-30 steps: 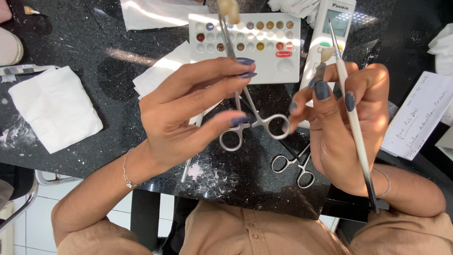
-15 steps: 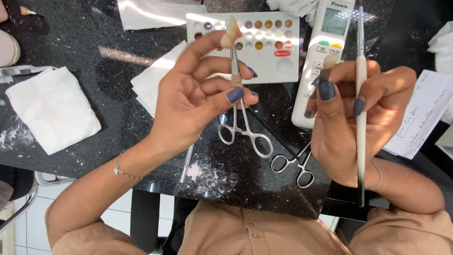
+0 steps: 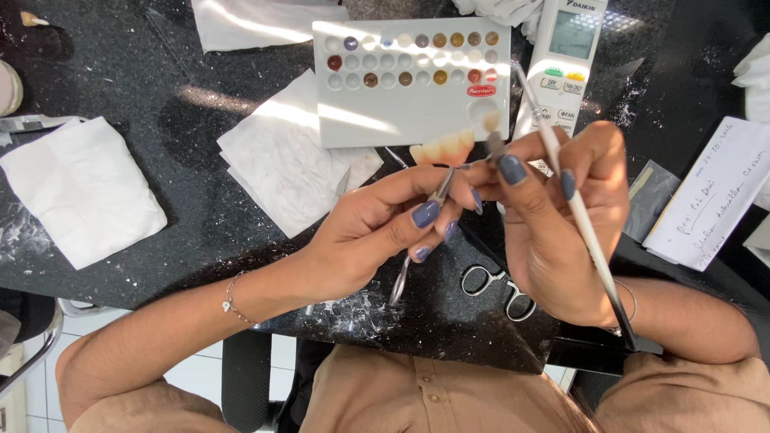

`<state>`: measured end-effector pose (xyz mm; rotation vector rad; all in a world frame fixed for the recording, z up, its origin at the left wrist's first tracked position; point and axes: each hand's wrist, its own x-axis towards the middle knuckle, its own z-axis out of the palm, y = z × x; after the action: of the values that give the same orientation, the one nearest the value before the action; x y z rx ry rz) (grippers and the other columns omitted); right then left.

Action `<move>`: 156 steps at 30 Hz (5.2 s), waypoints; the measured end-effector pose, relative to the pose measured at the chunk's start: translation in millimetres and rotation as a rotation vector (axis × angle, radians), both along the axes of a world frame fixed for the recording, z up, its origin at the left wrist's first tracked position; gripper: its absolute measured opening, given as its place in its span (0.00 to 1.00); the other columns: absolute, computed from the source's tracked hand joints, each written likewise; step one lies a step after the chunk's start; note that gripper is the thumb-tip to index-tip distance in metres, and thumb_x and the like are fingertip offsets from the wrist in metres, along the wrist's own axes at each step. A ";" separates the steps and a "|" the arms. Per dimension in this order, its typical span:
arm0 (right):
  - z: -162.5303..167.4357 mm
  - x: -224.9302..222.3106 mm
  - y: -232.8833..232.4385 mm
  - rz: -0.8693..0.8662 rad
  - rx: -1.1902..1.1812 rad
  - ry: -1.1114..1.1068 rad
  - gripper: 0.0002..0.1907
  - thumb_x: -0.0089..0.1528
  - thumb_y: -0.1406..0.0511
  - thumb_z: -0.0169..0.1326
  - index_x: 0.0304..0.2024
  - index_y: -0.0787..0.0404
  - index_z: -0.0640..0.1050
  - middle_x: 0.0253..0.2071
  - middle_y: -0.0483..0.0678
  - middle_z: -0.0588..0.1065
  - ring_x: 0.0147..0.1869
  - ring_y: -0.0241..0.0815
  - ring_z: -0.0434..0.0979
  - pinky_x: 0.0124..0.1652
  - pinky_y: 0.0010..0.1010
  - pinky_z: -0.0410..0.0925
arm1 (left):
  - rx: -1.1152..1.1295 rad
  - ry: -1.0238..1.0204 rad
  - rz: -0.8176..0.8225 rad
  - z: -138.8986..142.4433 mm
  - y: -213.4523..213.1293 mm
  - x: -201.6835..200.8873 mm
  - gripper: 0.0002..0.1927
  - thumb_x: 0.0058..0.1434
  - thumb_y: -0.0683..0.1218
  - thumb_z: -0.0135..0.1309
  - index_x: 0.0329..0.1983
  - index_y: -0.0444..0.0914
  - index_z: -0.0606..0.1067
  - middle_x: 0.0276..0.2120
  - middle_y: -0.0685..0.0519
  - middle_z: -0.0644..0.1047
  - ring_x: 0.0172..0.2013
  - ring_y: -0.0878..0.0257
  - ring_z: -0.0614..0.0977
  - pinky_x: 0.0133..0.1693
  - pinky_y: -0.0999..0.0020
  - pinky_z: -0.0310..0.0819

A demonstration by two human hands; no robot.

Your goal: The person holds a partial denture clamped in a hemostat forceps and uses a fine brush to apply ceramic material to the denture teeth, dipping the brush toward a shade guide palette between applications. They occasionally wipe the brush or denture with a tissue and reposition the denture while working.

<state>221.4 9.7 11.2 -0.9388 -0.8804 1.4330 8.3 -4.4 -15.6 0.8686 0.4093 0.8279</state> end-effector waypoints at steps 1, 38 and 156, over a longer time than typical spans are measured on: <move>1.4 0.5 0.6 -0.016 0.010 0.016 0.14 0.70 0.78 0.50 0.41 0.60 0.60 0.41 0.58 0.74 0.45 0.54 0.84 0.40 0.37 0.80 | 0.011 0.031 -0.002 0.5 0.1 0.7 0.19 0.84 0.48 0.43 0.69 0.31 0.67 0.42 0.56 0.70 0.36 0.73 0.70 0.41 0.79 0.68; 7.0 27.7 -65.1 -0.079 0.069 -0.061 0.17 0.68 0.81 0.55 0.41 0.59 0.62 0.42 0.57 0.75 0.39 0.39 0.77 0.39 0.26 0.74 | -0.233 0.057 0.130 53.9 -73.4 -6.5 0.24 0.82 0.44 0.36 0.79 0.39 0.57 0.49 0.46 0.70 0.31 0.71 0.67 0.31 0.75 0.79; -57.7 10.5 -165.7 -0.178 0.211 -0.097 0.15 0.67 0.71 0.56 0.43 0.55 0.62 0.37 0.53 0.71 0.51 0.54 0.85 0.28 0.20 0.77 | -0.254 -0.169 0.111 -10.6 -112.4 28.1 0.11 0.77 0.39 0.47 0.50 0.22 0.73 0.35 0.44 0.75 0.20 0.69 0.76 0.24 0.72 0.79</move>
<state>231.9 -155.9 -46.6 -0.9087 -0.9739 1.1271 36.4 -116.7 -26.2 0.5402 0.4066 0.9218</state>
